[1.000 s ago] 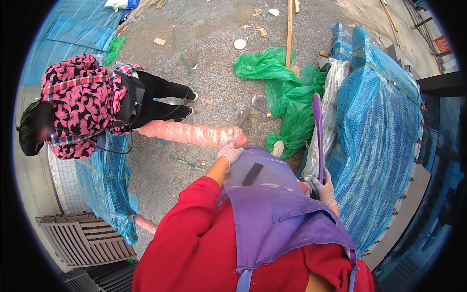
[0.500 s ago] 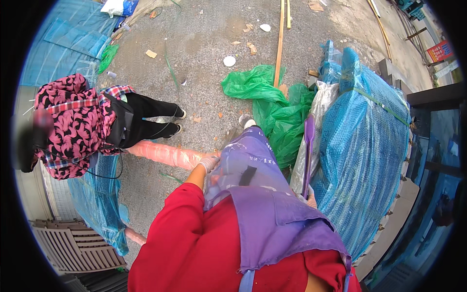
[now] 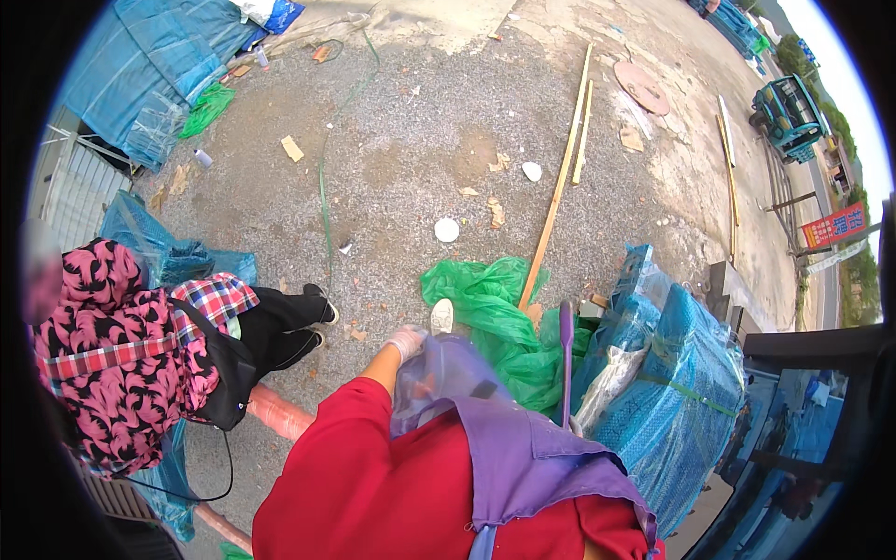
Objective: The person secures a large blue-wrapped package using a purple strap tensioner and green straps. They loop the strap around the package, tighten it with the tensioner, and lock it in place, repeating the process to ensure the package is tightly bound.
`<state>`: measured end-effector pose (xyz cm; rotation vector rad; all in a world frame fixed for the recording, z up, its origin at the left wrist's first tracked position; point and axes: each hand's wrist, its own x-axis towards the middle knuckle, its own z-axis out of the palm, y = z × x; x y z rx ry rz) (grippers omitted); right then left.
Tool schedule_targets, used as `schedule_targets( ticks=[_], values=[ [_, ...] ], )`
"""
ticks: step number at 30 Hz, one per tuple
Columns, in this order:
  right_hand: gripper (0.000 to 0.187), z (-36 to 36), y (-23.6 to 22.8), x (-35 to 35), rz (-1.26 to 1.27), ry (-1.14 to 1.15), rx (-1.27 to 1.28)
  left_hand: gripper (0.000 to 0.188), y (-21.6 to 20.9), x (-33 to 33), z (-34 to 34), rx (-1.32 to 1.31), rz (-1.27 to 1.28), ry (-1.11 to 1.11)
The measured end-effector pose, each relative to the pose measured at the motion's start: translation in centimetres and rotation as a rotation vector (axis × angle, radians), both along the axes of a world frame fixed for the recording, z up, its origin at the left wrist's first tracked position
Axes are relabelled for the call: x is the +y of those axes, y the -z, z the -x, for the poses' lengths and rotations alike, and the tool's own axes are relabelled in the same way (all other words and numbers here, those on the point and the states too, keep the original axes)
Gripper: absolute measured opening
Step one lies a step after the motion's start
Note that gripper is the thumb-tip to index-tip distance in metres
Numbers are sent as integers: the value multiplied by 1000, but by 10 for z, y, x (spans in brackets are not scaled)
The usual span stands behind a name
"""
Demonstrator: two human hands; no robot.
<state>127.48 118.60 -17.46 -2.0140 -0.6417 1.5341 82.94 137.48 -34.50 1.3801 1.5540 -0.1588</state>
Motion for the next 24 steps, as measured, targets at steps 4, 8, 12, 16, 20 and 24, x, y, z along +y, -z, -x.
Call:
schedule_targets(
  ticks=[4, 8, 12, 16, 20, 24],
  values=[
    [75, 44, -50, 118, 89, -42, -22, 48, -89, 126, 28, 27, -51, -179],
    [78, 18, 18, 193, -79, -199, -61, 38, -70, 180, 98, 2, -81, -536],
    [79, 73, 51, 327, -70, -433, -33, 47, -27, 155, 149, -223, -82, -1000],
    [80, 158, 50, 441, -62, -617, 0, 47, -54, 123, 180, -46, 94, -1079],
    [81, 244, 56, 549, -28, -809, 30, 43, -37, 100, 195, -216, 99, -1334],
    [82, 324, 82, 657, -2, -984, 40, 40, -23, 180, 219, -338, 77, -1513]
  ],
)
